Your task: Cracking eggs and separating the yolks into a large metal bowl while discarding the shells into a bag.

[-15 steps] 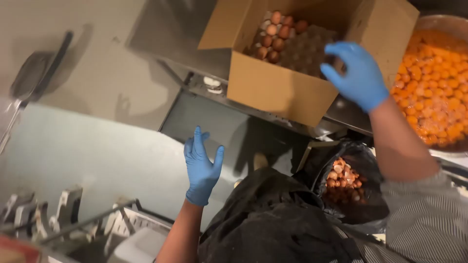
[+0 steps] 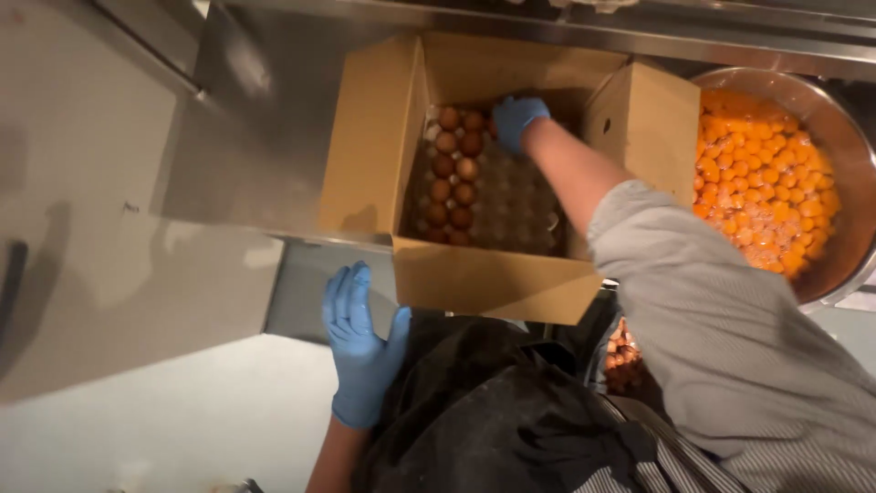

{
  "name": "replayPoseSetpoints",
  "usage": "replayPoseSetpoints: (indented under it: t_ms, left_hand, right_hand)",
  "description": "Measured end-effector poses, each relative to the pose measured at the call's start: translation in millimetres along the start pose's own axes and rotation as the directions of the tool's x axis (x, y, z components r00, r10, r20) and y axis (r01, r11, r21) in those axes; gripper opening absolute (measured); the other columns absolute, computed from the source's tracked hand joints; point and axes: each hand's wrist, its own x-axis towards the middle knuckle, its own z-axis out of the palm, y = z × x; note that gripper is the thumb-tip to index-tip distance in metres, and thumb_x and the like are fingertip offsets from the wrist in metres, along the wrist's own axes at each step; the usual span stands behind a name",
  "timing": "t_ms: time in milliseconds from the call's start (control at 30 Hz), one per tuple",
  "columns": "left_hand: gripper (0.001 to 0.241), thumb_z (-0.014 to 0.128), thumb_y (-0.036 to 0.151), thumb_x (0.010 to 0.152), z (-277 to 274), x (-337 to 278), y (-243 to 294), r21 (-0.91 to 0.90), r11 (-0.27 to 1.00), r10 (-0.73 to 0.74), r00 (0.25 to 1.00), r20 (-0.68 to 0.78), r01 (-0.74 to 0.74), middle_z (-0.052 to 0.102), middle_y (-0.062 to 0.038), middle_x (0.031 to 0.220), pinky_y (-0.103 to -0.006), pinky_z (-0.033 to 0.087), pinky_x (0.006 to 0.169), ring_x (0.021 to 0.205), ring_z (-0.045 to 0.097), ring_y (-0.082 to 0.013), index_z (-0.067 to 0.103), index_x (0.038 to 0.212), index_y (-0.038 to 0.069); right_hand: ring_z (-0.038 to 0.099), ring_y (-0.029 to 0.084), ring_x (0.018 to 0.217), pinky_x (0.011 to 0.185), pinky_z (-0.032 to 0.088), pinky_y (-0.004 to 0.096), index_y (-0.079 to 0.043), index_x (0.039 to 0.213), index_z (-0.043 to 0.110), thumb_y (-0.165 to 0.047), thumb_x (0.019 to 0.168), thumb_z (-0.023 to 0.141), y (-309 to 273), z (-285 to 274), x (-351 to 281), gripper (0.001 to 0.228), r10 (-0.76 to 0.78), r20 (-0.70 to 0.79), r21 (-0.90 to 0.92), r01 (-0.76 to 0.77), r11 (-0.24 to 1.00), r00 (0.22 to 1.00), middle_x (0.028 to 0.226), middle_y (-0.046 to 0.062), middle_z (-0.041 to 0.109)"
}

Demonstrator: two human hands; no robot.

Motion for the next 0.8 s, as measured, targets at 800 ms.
replayPoseSetpoints:
  t_ms: [800]
  left_hand:
    - [0.040,0.067,0.045,0.085,251,295,4,0.013,0.711,0.388,0.408,0.827,-0.703,0.073,-0.019,0.104,-0.0538,0.051,0.083,0.100,0.067,-0.0381,0.078,0.096,0.008]
  right_hand:
    - [0.063,0.017,0.090,0.076,0.055,0.035,-0.003,0.131,0.055,0.000,0.102,0.071,51,-96,-427,0.033,0.929,-0.128,0.979,0.193,0.063,0.346,0.117,0.009,0.062]
